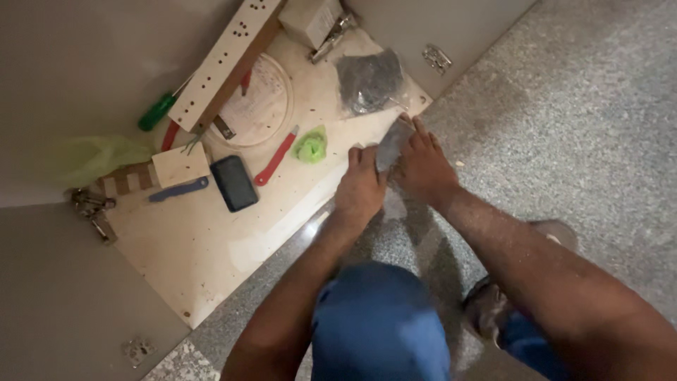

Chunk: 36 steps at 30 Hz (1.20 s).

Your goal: The person scrapes the edges and interior of a cabinet with a chisel-like tool and by hand, clearing debris from the bottom and around a hinge.

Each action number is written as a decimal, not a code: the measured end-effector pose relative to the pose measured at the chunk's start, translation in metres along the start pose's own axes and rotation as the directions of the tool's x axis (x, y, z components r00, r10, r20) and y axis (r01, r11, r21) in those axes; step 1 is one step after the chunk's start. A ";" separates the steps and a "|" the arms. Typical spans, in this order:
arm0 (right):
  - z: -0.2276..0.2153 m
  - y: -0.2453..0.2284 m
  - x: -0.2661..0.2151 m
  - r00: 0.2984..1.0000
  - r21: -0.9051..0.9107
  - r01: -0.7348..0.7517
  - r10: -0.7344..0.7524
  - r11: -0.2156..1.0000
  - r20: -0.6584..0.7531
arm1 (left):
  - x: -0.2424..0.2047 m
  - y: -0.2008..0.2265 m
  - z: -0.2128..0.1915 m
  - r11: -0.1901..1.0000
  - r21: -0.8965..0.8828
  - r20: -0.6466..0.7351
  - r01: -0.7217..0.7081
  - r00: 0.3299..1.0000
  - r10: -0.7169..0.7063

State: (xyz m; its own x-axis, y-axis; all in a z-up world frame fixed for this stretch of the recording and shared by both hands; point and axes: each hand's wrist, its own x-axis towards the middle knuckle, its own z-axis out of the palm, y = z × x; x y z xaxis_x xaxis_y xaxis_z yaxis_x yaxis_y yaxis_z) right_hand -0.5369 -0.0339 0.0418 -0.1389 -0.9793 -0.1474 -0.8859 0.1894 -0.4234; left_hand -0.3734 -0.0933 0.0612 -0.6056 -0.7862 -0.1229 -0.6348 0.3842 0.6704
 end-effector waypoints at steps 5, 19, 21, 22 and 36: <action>-0.004 -0.005 0.002 0.993 0.392 0.009 0.038 0.920 -0.112 | 0.005 -0.006 0.000 0.999 -0.009 -0.018 0.053 0.998 -0.053; 0.014 0.002 0.000 0.924 0.495 -0.047 0.226 0.868 -0.310 | -0.011 0.021 0.034 0.970 -0.224 -0.176 0.094 0.975 -0.135; 0.017 0.001 -0.002 0.868 0.460 -0.185 0.364 0.868 -0.338 | -0.017 0.024 0.043 0.992 -0.125 -0.248 -0.031 0.969 -0.002; 0.019 0.002 -0.004 0.856 0.613 -0.237 0.460 0.754 -0.235 | -0.022 0.025 0.049 0.980 -0.192 -0.227 -0.056 0.974 0.011; 0.024 0.026 0.001 0.837 0.933 -0.355 0.466 0.063 0.288 | -0.022 0.054 0.052 0.593 -0.590 0.318 0.548 0.833 -0.454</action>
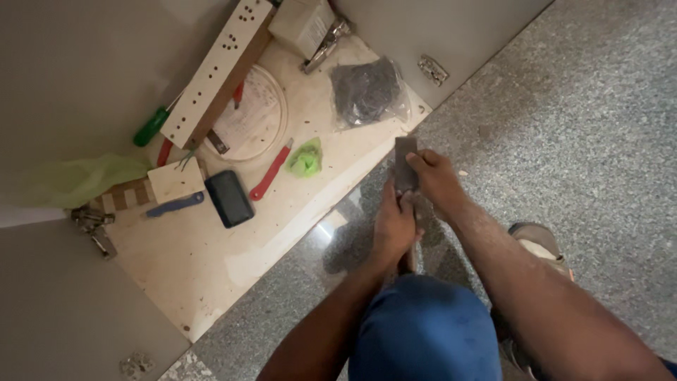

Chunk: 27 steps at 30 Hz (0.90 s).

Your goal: The person scrapes the edges and interior of a cabinet with a chisel-like tool and by hand, clearing debris from the bottom and around a hinge.

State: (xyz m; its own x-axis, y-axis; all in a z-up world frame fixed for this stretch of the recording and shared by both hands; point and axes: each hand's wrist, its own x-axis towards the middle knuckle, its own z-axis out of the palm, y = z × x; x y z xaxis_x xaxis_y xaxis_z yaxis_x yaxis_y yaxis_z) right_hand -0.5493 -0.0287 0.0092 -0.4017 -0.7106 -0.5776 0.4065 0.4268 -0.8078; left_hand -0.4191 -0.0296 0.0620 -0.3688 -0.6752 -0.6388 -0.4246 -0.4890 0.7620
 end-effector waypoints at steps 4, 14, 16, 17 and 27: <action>-0.003 0.006 -0.003 0.997 -0.157 -0.061 0.054 0.986 -0.051 | -0.009 0.004 -0.002 0.997 -0.013 0.053 -0.080 0.995 0.081; -0.010 -0.007 -0.014 0.997 -0.001 -0.077 0.077 0.997 -0.018 | 0.083 0.049 -0.042 0.078 0.840 0.279 -0.537 0.550 0.787; -0.008 -0.014 -0.014 0.997 -0.011 -0.067 0.066 0.998 -0.029 | 0.108 0.060 -0.048 -0.150 0.859 0.371 -0.489 0.392 0.842; -0.006 -0.016 -0.014 0.995 -0.041 -0.086 0.084 0.995 -0.049 | 0.117 0.065 -0.051 -0.258 0.855 0.422 -0.449 0.314 0.851; -0.008 -0.005 -0.006 0.981 0.040 -0.165 0.168 0.985 -0.093 | 0.045 0.052 -0.038 0.763 0.540 -0.111 -0.356 0.868 0.484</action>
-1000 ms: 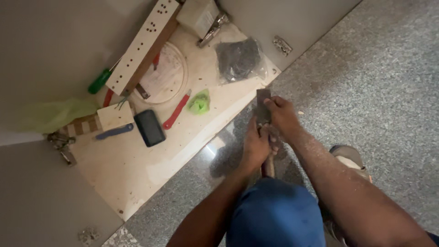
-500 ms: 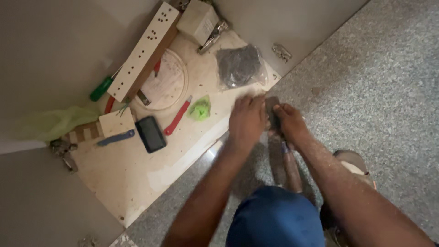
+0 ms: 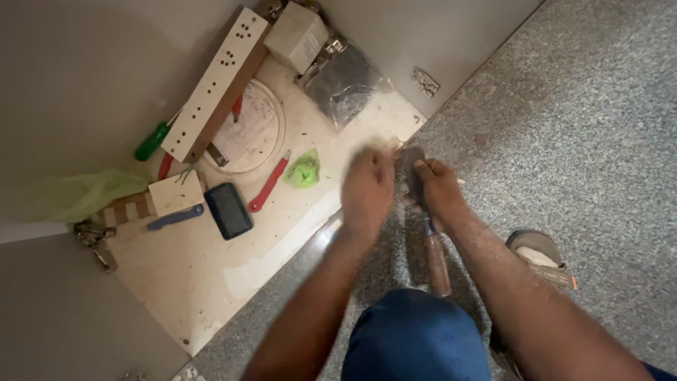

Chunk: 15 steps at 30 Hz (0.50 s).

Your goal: The person scrapes the edges and interior of a cabinet with a chisel-like tool and by hand, clearing debris from the bottom and around a hinge.

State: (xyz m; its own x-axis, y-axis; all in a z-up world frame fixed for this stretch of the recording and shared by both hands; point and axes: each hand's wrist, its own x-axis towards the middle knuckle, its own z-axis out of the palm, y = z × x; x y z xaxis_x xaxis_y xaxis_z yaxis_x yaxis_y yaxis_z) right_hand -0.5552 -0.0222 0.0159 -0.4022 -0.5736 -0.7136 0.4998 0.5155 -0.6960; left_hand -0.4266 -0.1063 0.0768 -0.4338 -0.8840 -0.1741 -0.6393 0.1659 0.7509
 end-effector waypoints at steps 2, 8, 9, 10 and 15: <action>0.001 0.005 0.000 0.986 -0.178 0.160 -0.164 0.971 -0.008 | -0.037 -0.006 0.016 0.966 -0.117 0.229 0.232 0.952 -0.201; 0.005 -0.004 -0.020 0.999 -0.151 0.005 -0.010 0.988 -0.031 | -0.047 -0.031 0.057 0.815 -0.568 0.184 0.117 0.983 -0.014; 0.005 -0.011 -0.024 0.995 -0.177 -0.074 0.061 0.981 -0.076 | -0.044 -0.031 0.060 0.740 -0.597 0.309 0.310 0.940 -0.145; 0.005 -0.016 -0.027 0.999 -0.178 -0.007 -0.003 0.984 -0.053 | -0.043 -0.029 0.061 0.637 -0.596 0.439 0.489 0.863 -0.251; 0.016 -0.032 -0.027 0.989 -0.190 0.134 -0.144 0.973 -0.044 | -0.072 -0.017 0.053 0.476 -0.692 0.515 0.543 0.833 -0.203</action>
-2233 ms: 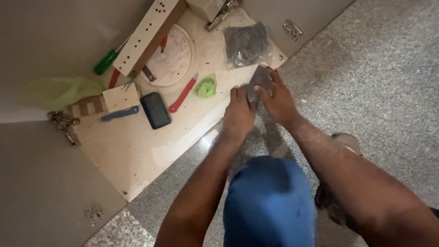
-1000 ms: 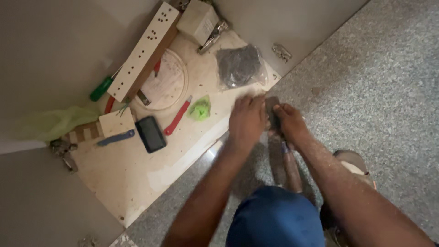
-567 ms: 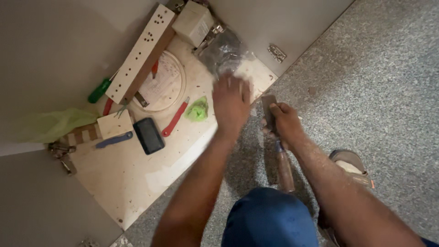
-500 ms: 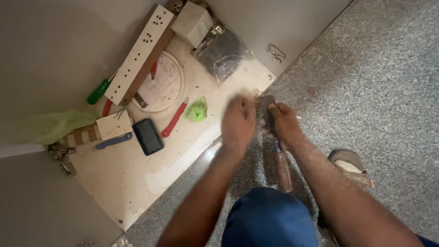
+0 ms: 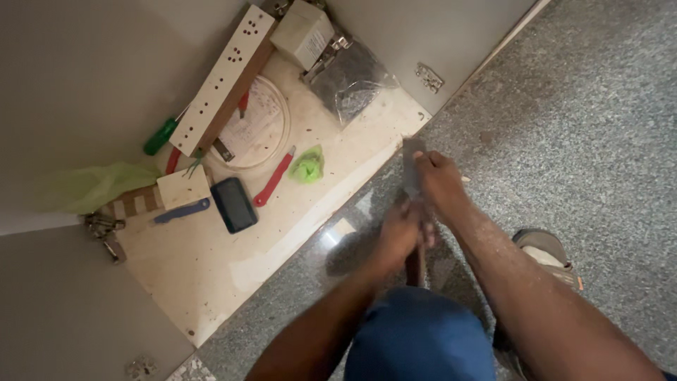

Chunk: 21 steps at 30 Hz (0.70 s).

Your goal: The person scrapes the edges and interior of a cabinet with a chisel-like tool and by hand, clearing debris from the bottom and around a hinge.

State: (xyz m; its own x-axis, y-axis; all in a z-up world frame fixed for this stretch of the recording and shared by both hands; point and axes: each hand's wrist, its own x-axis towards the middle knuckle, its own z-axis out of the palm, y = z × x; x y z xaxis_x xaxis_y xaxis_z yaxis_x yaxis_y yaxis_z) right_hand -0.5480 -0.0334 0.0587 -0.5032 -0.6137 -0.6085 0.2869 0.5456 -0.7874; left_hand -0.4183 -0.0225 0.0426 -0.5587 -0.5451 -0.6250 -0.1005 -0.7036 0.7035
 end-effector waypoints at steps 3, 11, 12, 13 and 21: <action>0.009 0.004 0.004 0.968 0.268 -0.225 0.183 0.937 0.175 | -0.030 -0.005 0.001 0.976 0.213 0.002 -0.039 0.999 0.040; 0.020 0.026 0.017 0.971 0.253 -0.130 0.071 0.959 0.230 | -0.029 -0.015 -0.003 0.991 -0.027 -0.087 0.130 0.988 -0.132; 0.022 0.023 0.019 0.968 0.278 -0.135 0.068 0.951 0.240 | -0.026 -0.015 -0.004 0.995 -0.008 -0.082 0.099 0.992 -0.100; 0.023 0.020 0.020 0.962 0.295 -0.165 0.087 0.941 0.258 | -0.024 -0.014 -0.004 0.998 0.012 -0.077 0.069 0.995 -0.068; 0.022 0.020 0.011 0.948 0.285 -0.257 0.184 0.923 0.259 | -0.034 -0.013 0.001 0.980 0.186 -0.111 0.075 0.992 -0.055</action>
State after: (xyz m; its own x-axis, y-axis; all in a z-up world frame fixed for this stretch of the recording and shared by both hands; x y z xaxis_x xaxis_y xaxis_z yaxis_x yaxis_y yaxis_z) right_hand -0.5298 -0.0425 0.0342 -0.2133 -0.6290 -0.7476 0.6267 0.4989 -0.5986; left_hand -0.3990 0.0058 0.0554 -0.4578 -0.5530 -0.6962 -0.2937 -0.6451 0.7055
